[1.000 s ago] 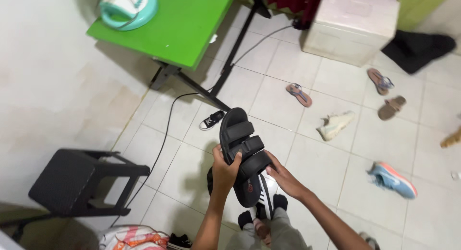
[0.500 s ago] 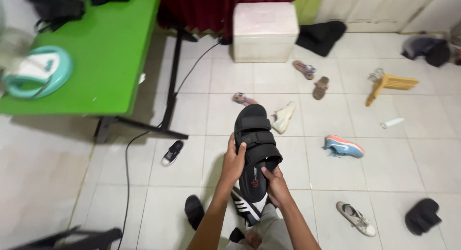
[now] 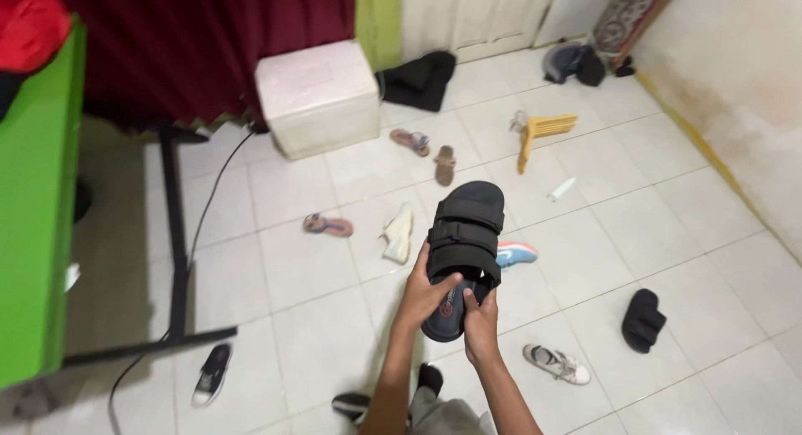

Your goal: The person picks up several shoes and sandals from the tiled floor and aligns them against the wall, then gathers a bundle of wooden hangers.

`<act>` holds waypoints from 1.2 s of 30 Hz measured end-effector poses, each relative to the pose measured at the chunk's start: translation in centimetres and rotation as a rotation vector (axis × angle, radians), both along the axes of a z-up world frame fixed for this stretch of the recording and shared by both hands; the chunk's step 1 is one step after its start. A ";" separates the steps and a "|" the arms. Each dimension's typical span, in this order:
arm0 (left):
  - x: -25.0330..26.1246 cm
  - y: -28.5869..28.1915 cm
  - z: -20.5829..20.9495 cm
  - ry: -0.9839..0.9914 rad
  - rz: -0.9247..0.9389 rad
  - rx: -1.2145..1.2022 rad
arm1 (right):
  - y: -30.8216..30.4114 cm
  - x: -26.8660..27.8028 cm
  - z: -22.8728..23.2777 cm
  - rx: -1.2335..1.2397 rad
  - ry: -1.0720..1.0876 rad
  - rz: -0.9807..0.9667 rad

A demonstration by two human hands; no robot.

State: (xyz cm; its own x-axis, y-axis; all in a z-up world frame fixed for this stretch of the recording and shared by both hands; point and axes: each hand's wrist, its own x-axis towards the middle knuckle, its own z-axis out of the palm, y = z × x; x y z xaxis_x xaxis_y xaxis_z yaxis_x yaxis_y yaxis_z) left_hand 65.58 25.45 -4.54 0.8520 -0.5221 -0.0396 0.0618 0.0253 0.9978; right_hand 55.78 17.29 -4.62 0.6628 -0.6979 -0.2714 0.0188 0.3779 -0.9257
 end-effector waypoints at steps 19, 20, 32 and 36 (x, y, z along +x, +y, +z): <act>5.4 -21.7 -1.7 0.062 -0.156 0.230 | -17.6 4.5 -1.6 0.020 0.144 -0.401; 6.0 -22.6 -1.8 0.018 -0.179 0.210 | -18.4 5.1 -2.2 0.017 0.158 -0.420; 21.0 -34.9 -4.1 -0.070 -0.419 0.121 | -29.8 17.1 -4.3 -0.055 0.113 -0.610; 25.4 -38.3 -3.8 -0.066 -0.526 0.121 | -34.3 21.1 -3.6 0.031 0.255 -0.683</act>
State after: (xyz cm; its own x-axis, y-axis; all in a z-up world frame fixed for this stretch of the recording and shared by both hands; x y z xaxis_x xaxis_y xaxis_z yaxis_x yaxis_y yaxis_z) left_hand 90.99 -12.89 -8.31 0.4797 -0.8737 -0.0811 -0.0277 -0.1074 0.9938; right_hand 76.85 -17.03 -8.25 -0.0041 -0.9228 -0.3853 0.0448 0.3848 -0.9219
